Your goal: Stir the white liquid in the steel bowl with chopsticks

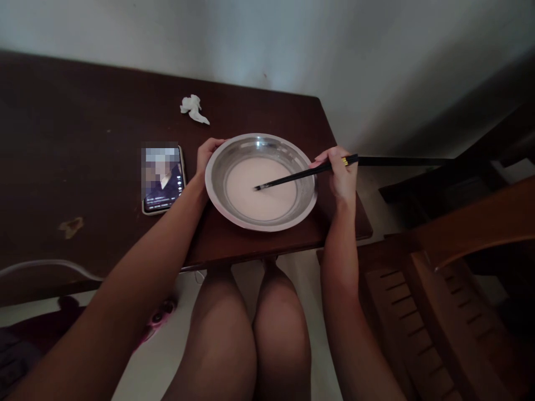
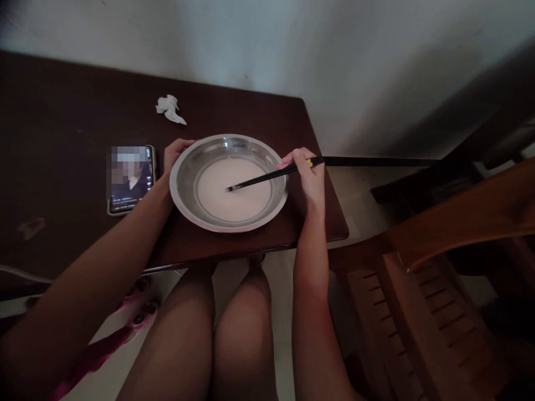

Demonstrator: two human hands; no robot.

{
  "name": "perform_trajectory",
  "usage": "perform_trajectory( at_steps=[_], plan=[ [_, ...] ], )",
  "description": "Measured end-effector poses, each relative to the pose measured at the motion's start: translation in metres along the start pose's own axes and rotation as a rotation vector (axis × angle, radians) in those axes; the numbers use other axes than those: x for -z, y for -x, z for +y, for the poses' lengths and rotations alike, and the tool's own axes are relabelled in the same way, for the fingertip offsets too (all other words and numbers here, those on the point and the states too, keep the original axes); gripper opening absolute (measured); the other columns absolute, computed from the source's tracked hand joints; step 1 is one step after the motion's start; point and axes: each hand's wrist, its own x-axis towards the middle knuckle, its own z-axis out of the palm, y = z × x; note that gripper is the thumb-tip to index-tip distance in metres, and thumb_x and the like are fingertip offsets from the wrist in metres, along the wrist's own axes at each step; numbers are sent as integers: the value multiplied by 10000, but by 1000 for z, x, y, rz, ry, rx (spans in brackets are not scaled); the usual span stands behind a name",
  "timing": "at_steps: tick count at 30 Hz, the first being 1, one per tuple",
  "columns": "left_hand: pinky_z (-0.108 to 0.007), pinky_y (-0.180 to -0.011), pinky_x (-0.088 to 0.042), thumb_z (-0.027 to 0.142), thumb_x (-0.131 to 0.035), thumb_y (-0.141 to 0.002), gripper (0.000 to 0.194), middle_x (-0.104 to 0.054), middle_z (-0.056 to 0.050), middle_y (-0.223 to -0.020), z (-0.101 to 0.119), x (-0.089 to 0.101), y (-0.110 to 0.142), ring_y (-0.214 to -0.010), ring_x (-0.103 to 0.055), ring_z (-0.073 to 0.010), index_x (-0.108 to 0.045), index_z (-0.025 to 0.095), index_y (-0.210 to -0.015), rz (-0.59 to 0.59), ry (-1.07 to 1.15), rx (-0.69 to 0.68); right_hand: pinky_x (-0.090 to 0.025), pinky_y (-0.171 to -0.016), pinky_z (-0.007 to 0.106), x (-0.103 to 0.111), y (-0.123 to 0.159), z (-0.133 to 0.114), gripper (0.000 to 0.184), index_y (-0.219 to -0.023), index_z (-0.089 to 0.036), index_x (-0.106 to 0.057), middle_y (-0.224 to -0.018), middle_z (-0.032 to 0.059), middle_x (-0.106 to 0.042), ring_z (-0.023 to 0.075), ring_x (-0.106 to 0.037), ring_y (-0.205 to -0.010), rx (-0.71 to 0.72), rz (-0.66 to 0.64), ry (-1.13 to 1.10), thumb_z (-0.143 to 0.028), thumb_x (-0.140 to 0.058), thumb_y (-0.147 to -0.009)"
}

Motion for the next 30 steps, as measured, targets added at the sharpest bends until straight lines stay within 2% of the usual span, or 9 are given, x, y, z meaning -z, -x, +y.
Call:
perform_trajectory(
  at_steps=[3, 6, 11, 16, 18, 22, 27, 30],
  plan=[
    [-395, -879, -634, 92, -457, -926, 305, -789, -75, -791, -1, 1, -2, -1037, -780, -297, -761, 105, -952, 17, -26, -17, -627, -738, 330, 0, -2, 2, 572, -723, -246, -675, -633, -54, -659, 130, -741, -637, 26, 62, 15, -786, -593, -894],
    [-380, -893, -624, 96, -487, -895, 256, -794, -77, -828, -1, 2, -2, -1030, -783, -289, -739, 131, -866, 18, -31, -23, -612, -694, 321, 2, -3, 4, 581, -699, -246, -660, -610, -54, -633, 120, -714, -580, 46, 124, -22, -779, -571, -914],
    [-346, -910, -614, 93, -457, -936, 327, -771, -81, -776, -1, 3, -2, -1038, -778, -258, -657, 163, -687, 8, -37, -13, -626, -699, 331, 2, 0, 3, 514, -737, -251, -680, -629, -54, -652, 133, -728, -608, 11, -6, -26, -732, -628, -910],
    [-348, -932, -604, 102, -462, -935, 318, -776, -85, -787, -1, 2, -2, -1040, -777, -257, -653, 172, -691, 11, -52, -14, -635, -733, 339, 3, -3, 5, 582, -704, -245, -655, -617, -50, -633, 138, -740, -629, 41, 111, -37, -787, -578, -904],
    [-355, -940, -602, 102, -472, -924, 302, -777, -91, -779, -1, 2, -3, -1048, -774, -266, -657, 173, -697, 27, -67, -20, -633, -722, 344, 3, -2, 5, 600, -699, -248, -645, -600, -48, -621, 142, -734, -622, 29, 101, -35, -800, -546, -912],
    [-347, -937, -601, 105, -465, -935, 328, -734, -68, -675, -2, 3, -3, -1020, -772, -257, -658, 182, -682, 14, -76, -23, -638, -748, 356, 2, 0, 2, 555, -736, -257, -674, -615, -44, -644, 153, -743, -662, -5, -7, 12, -779, -587, -903],
    [-340, -944, -597, 103, -460, -944, 353, -715, -57, -650, -1, 1, 0, -981, -781, -248, -659, 180, -662, 13, -67, -25, -622, -716, 336, 3, -3, 4, 595, -699, -250, -645, -594, -53, -613, 141, -731, -615, 35, 143, 2, -802, -555, -903],
    [-352, -962, -595, 119, -460, -949, 345, -740, -62, -678, 0, 0, 1, -997, -778, -252, -658, 186, -675, 13, -51, 6, -605, -662, 314, 3, 0, 3, 566, -688, -246, -640, -583, -55, -605, 137, -721, -588, 17, 79, -26, -771, -602, -897]
  ],
)
